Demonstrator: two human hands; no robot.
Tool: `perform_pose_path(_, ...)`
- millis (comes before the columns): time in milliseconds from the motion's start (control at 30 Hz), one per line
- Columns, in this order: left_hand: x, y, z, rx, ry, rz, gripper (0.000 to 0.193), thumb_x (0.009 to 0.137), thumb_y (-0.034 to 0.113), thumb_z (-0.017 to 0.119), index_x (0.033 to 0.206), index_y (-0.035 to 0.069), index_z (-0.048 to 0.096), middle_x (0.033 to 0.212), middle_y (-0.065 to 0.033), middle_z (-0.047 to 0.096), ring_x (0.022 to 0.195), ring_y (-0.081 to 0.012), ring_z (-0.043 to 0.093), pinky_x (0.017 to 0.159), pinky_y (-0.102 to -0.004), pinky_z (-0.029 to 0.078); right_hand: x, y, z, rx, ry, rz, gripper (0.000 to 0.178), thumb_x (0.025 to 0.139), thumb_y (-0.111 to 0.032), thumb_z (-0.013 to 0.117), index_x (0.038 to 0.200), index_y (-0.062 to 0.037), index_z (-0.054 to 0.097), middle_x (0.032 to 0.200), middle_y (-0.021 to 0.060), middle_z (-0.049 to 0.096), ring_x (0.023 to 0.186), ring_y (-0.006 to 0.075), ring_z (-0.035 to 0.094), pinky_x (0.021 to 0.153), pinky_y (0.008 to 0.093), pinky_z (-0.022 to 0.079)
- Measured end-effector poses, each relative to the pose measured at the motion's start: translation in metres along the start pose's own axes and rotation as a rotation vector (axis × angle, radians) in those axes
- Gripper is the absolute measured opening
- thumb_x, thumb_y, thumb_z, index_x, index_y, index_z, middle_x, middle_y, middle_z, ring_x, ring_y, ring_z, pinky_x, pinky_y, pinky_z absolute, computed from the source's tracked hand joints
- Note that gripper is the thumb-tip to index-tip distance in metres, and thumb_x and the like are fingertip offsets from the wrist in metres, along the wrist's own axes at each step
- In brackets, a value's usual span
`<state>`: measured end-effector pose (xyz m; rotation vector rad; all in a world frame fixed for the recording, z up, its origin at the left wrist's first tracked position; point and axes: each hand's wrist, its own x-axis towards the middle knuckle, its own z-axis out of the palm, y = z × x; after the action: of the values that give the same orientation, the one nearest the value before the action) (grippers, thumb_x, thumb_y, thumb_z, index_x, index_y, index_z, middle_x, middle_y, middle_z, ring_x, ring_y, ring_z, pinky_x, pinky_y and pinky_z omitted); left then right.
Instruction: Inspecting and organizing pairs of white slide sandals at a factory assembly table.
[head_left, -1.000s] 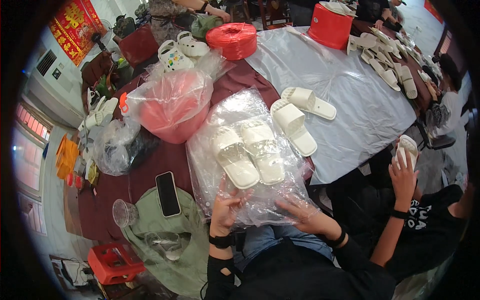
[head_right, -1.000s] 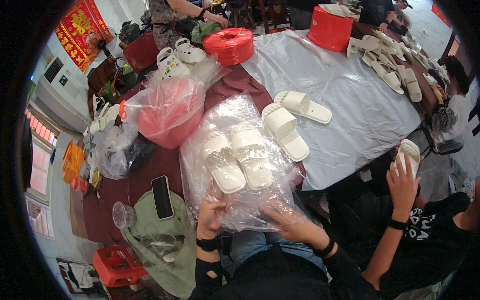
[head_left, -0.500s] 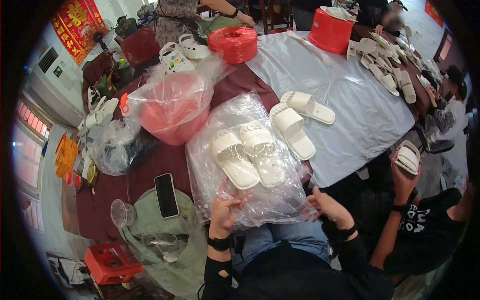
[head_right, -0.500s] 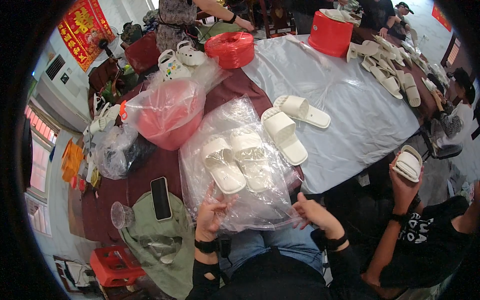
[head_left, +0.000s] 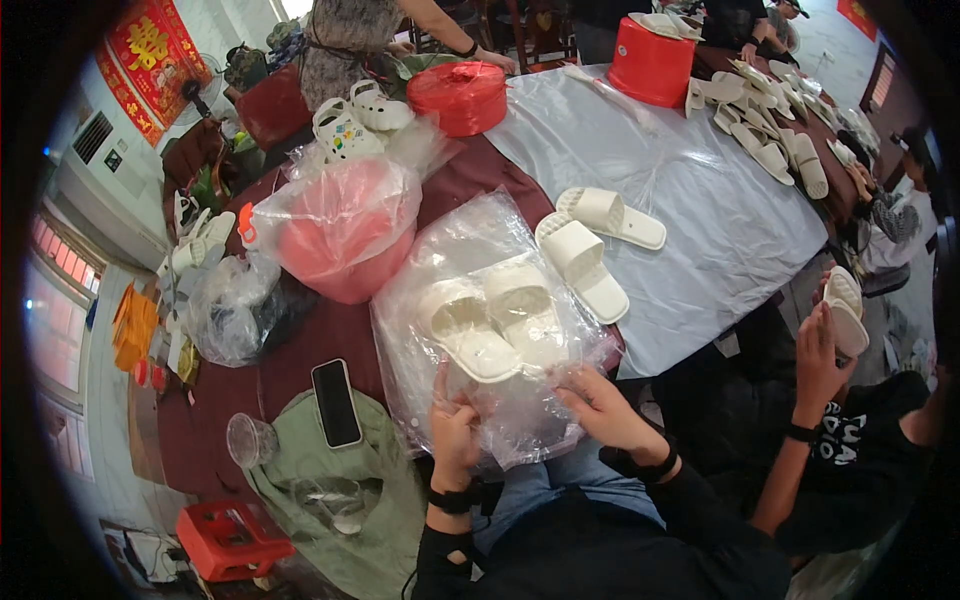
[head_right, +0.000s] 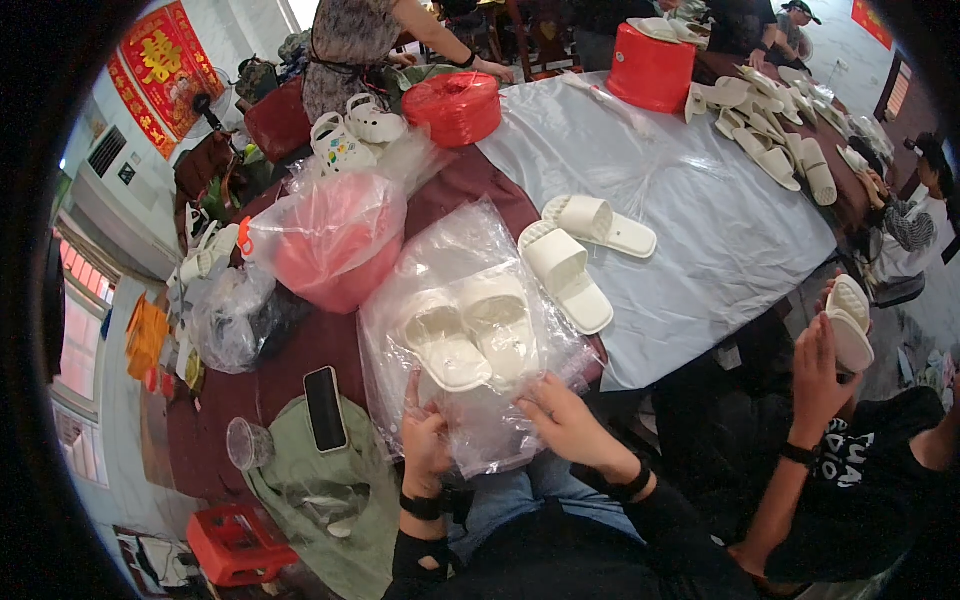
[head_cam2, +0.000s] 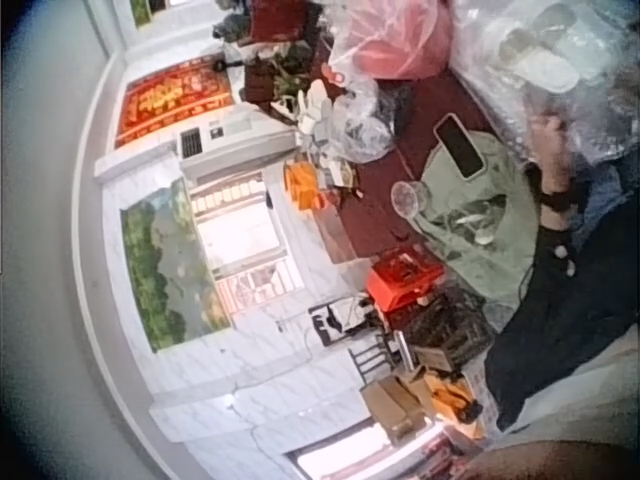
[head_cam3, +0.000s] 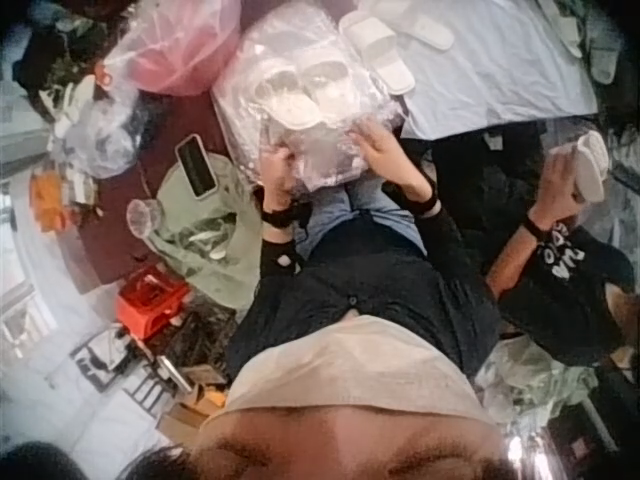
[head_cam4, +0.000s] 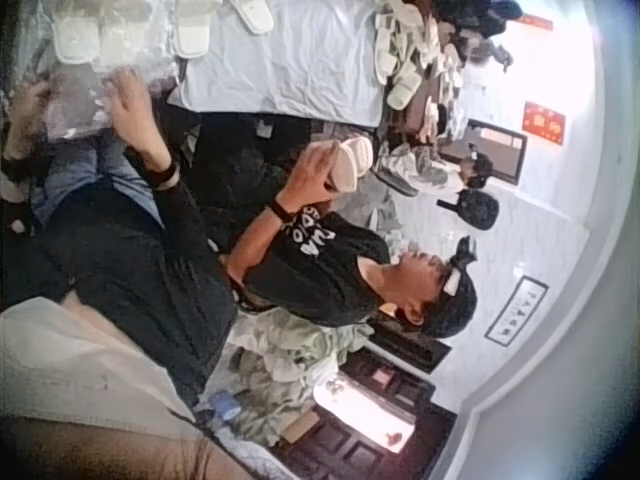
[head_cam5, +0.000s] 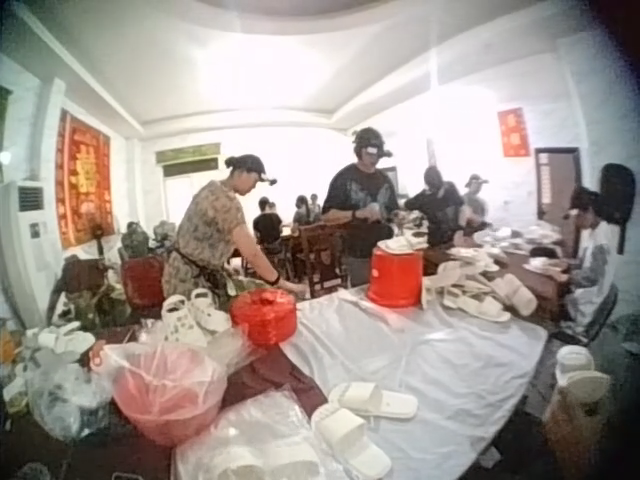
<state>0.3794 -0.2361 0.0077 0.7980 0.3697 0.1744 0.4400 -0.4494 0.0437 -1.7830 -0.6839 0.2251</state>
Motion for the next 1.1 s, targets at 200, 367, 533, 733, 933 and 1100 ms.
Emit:
perform_pose_path(200,0.019,-0.029,-0.096,-0.193,-0.387,-0.275,0.048,0.084,0.006,0.044,0.132,0.008,0.04,0.105,-0.0147,0.058,0.088,-0.0235,0.061,0.076,-0.0316,0.053,0.015,0.006,0.022,0.058,-0.038,-0.064,0.023,0.088,-0.002,0.053,0.11,-0.0003,0.058,0.122,0.0171,0.052,0.117,0.0301,0.047,0.098,0.0349,0.035)
perform_pose_path(367,-0.004,0.012,0.013,-0.559,-0.164,-0.605,0.056,0.095,0.049,0.035,0.121,0.001,0.048,0.097,-0.0154,0.063,0.077,-0.0232,0.063,0.066,-0.0337,0.053,0.007,0.026,0.029,0.02,0.004,-0.12,0.022,0.086,-0.012,0.056,0.106,-0.0019,0.058,0.105,0.02,0.055,0.098,0.0349,0.053,0.085,0.0398,0.041)
perform_pose_path(533,0.006,0.009,0.0,-0.058,-0.298,-0.635,0.052,0.095,0.044,0.038,0.122,0.001,0.049,0.103,-0.0143,0.063,0.09,-0.0217,0.063,0.072,-0.0333,0.054,0.014,0.006,0.038,-0.236,-0.138,-0.246,0.028,0.078,-0.015,0.06,0.103,-0.0049,0.056,0.093,0.0144,0.056,0.09,0.0329,0.055,0.082,0.0411,0.04)
perform_pose_path(733,-0.004,0.021,0.015,0.113,-0.173,-0.462,0.038,0.095,0.028,0.045,0.12,-0.001,0.051,0.105,-0.0133,0.062,0.092,-0.0233,0.063,0.081,-0.0349,0.053,0.033,0.013,0.038,-0.266,-0.189,-0.395,0.028,0.068,-0.001,0.055,0.096,-0.0037,0.054,0.09,0.013,0.055,0.092,0.0328,0.054,0.089,0.04,0.04)
perform_pose_path(933,0.011,0.005,0.012,-0.008,-0.257,-0.298,0.05,0.094,0.035,0.041,0.127,-0.002,0.047,0.117,-0.0165,0.057,0.105,-0.0269,0.057,0.089,-0.0394,0.047,0.035,0.015,0.047,-0.12,-0.215,-0.309,0.034,0.073,0.0,0.052,0.107,-0.0018,0.052,0.103,0.0179,0.056,0.097,0.0383,0.053,0.086,0.0421,0.044)
perform_pose_path(1100,0.026,-0.02,-0.007,-0.037,-0.201,-0.185,0.051,0.093,0.032,0.041,0.126,-0.006,0.045,0.118,-0.017,0.057,0.103,-0.0245,0.058,0.088,-0.0358,0.048,0.016,0.018,0.062,-0.04,-0.132,0.105,0.032,0.082,-0.007,0.052,0.114,-0.003,0.051,0.099,0.0213,0.059,0.091,0.0384,0.057,0.078,0.0422,0.047)
